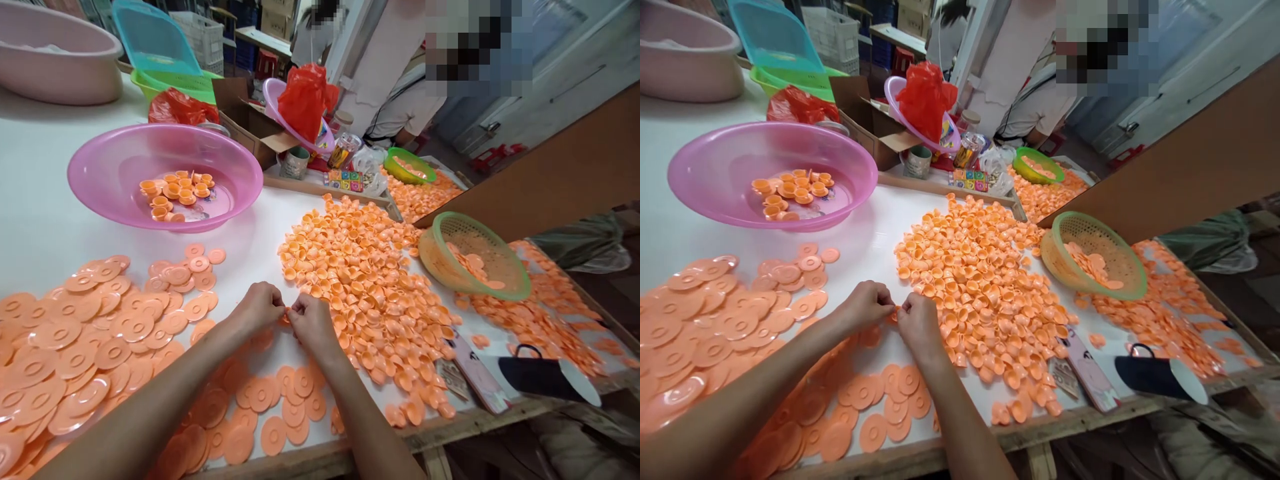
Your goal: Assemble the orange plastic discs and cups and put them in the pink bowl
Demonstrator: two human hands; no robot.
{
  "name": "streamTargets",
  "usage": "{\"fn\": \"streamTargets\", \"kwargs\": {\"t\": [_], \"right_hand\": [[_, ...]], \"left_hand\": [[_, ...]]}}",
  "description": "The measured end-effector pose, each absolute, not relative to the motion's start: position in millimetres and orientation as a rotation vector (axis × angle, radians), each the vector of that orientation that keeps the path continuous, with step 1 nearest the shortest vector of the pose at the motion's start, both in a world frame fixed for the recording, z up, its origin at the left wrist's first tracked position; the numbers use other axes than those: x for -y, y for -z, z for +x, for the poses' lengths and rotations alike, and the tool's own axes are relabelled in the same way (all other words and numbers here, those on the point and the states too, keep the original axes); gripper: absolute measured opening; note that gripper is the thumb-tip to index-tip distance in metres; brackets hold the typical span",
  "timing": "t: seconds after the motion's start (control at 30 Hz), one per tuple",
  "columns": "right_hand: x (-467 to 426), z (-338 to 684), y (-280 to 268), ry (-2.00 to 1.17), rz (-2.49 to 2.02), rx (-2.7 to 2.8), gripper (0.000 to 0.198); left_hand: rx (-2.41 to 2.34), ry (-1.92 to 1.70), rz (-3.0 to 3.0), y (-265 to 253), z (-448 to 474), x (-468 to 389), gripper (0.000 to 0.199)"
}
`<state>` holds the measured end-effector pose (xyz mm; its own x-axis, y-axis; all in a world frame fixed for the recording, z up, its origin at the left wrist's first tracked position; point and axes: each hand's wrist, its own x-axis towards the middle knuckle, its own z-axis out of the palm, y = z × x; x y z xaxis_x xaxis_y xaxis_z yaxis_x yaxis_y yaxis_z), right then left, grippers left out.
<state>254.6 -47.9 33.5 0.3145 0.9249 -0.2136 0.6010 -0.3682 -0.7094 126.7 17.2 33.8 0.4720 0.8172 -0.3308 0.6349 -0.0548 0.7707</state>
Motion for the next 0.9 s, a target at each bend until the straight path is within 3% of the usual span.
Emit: {"fn": "streamTargets", "kwargs": {"t": [0.37,0.53,0.63,0.8,0.9], "right_hand": [[57.8,247.9,-17.1,-0.587,-1.98,1.368,0.016],[64.8,256.7,-28.6,-0.893,-1.846,1.283,0.017],[73.8,253.3,-31.5,-0.862,-1.79,1.279,0.019],[67.0,209.6,-32.6,-0.788,-1.683,1.587,0.027],[50.9,185.0,-33.4,-0.822,-1.639,1.734,0.034]], "left_hand": [[-1.374,-0.278,1.653,-41.5,131.2,3.6,0.012],[-1.434,-0.507,1.676,-53.6,122.6,10.8,0.008],[-1.484,-0.7,1.605,-76.6,82.4,-12.1,0.008],[-1.68,-1.258,1.453,-131.7,-7.1,-92.1,0.022],[-1.844,-1.366,1.594,-147.3,-24.8,-108.0,0.036]]}}
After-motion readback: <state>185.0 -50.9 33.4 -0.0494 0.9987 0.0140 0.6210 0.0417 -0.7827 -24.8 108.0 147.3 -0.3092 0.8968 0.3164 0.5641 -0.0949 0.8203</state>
